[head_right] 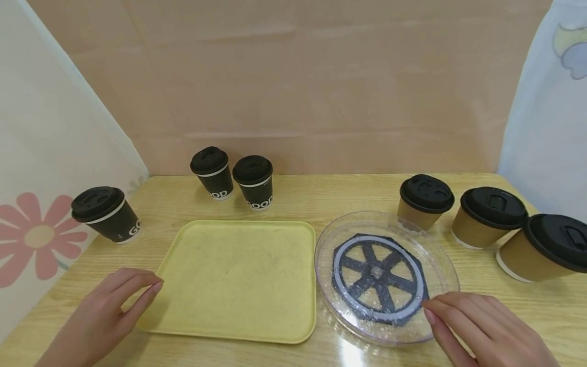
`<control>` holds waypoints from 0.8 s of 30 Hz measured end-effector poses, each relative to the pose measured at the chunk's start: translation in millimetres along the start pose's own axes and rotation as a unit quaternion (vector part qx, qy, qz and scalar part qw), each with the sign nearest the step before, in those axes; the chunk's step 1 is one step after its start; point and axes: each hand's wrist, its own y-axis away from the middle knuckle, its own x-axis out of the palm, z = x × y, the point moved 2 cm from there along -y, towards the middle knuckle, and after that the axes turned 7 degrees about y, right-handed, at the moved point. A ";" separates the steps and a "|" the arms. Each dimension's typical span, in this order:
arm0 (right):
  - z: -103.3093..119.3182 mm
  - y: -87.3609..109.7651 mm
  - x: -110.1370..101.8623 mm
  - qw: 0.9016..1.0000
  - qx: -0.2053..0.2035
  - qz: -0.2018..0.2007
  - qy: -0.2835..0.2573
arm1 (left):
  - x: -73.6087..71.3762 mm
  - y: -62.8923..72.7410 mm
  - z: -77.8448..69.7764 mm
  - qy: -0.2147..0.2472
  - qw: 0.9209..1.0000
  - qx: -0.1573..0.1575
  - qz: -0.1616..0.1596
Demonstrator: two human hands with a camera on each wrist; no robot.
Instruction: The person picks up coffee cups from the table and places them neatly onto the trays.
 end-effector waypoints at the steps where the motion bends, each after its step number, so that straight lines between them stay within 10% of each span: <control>1: 0.1 -0.2 0.0 1.000 -0.002 -0.001 -0.002 | 0.2 0.2 0.1 0.000 1.000 0.000 0.000; 24: 0.9 -0.6 1.7 1.000 0.009 0.023 0.016 | -1.0 -0.5 -2.7 -0.005 1.000 -0.001 -0.007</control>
